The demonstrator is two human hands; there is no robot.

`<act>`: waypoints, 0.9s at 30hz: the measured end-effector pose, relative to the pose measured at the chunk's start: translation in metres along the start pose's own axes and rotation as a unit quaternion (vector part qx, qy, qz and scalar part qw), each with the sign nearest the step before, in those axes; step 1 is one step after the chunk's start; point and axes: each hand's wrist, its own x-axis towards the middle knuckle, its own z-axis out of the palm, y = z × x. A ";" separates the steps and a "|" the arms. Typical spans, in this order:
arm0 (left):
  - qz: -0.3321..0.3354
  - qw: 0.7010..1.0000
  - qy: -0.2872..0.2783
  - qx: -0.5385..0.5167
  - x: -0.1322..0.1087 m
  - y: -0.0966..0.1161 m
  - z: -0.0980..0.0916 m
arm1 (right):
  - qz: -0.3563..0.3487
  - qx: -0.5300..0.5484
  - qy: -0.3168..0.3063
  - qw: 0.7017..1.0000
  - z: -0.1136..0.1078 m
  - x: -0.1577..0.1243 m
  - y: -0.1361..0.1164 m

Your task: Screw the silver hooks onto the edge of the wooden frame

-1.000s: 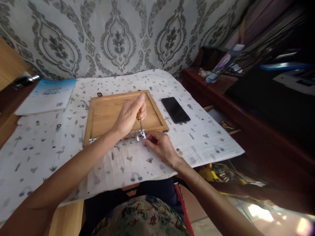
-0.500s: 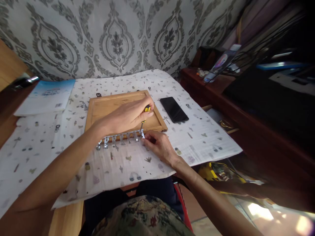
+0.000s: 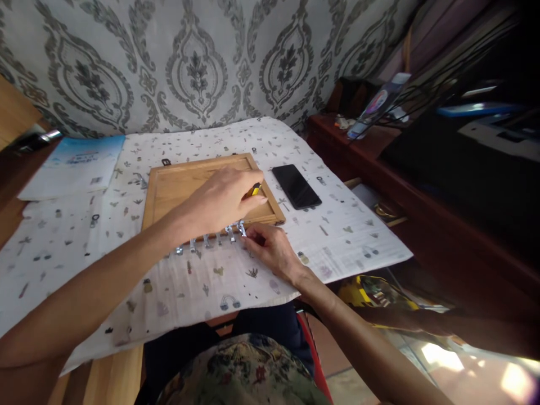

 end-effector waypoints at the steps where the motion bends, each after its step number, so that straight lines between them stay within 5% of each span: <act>1: -0.012 1.000 0.012 0.001 -0.001 0.002 0.002 | -0.001 0.000 -0.001 1.000 0.000 0.000 0.000; 10: 0.048 0.995 0.063 -0.056 0.000 -0.019 0.009 | 0.003 -0.001 0.000 1.000 0.000 0.000 0.000; 14: 0.076 0.979 0.091 -0.168 0.014 -0.031 0.026 | 0.006 -0.002 -0.006 1.000 0.001 0.000 0.001; 17: 0.069 0.931 0.128 -0.335 0.027 -0.040 0.041 | 0.006 0.002 -0.004 1.000 0.001 0.000 0.002; 22: -0.031 0.788 0.046 -0.613 0.032 -0.043 0.057 | -0.005 0.008 -0.002 1.000 0.000 -0.001 0.001; 27: -0.125 0.752 0.110 -0.638 0.029 -0.026 0.059 | -0.009 0.007 0.001 1.000 -0.001 -0.001 -0.001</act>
